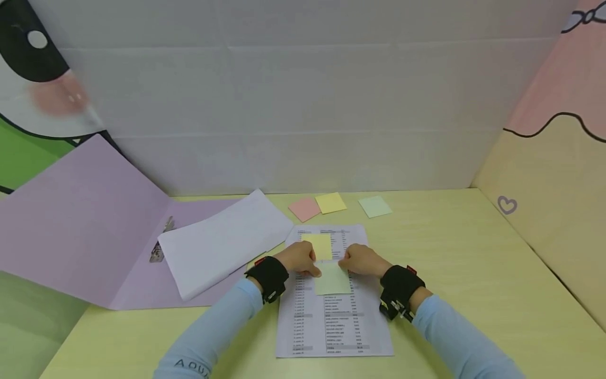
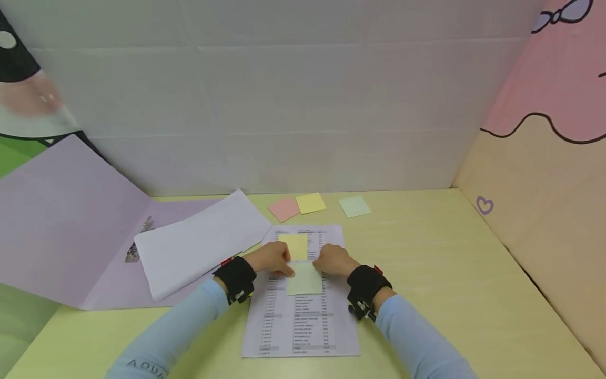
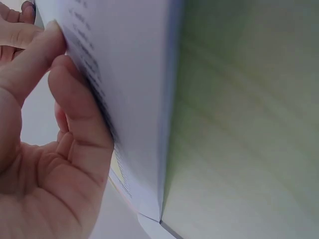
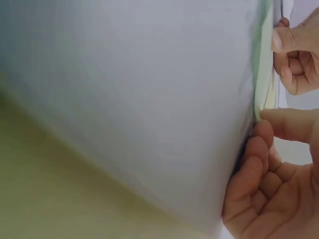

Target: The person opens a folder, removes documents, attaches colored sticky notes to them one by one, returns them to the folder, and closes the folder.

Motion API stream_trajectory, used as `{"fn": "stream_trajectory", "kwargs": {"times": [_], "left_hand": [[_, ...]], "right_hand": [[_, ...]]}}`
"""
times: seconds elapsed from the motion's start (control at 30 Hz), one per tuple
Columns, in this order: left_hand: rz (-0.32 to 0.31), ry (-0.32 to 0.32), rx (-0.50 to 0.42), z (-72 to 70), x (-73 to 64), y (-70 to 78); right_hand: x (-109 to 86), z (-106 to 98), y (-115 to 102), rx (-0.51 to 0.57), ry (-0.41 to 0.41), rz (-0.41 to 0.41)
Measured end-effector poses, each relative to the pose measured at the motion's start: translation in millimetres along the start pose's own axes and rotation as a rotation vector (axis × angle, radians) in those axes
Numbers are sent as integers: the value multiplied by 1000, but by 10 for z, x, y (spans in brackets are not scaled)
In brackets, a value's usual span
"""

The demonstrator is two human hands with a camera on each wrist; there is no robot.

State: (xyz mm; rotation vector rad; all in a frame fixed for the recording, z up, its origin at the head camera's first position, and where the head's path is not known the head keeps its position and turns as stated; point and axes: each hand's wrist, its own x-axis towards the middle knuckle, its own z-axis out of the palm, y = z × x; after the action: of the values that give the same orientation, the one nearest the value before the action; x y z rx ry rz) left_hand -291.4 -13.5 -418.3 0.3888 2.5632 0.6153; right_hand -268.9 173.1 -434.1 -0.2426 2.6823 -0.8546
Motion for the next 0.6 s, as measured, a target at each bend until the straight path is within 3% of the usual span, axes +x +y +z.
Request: {"fn": "stream_trajectory", "kwargs": {"times": [0.17,0.4,0.6], "left_hand": [[1,2,20,-4,-3,-6],[9,-3,6,-5,-2,1],[11,-4,-2,-3,-22,9]], "right_hand": [[55,-20,-78,-44,-40,54],[145,68,-194,-260,26,198],[159,95,-211,-316,49,255]]}}
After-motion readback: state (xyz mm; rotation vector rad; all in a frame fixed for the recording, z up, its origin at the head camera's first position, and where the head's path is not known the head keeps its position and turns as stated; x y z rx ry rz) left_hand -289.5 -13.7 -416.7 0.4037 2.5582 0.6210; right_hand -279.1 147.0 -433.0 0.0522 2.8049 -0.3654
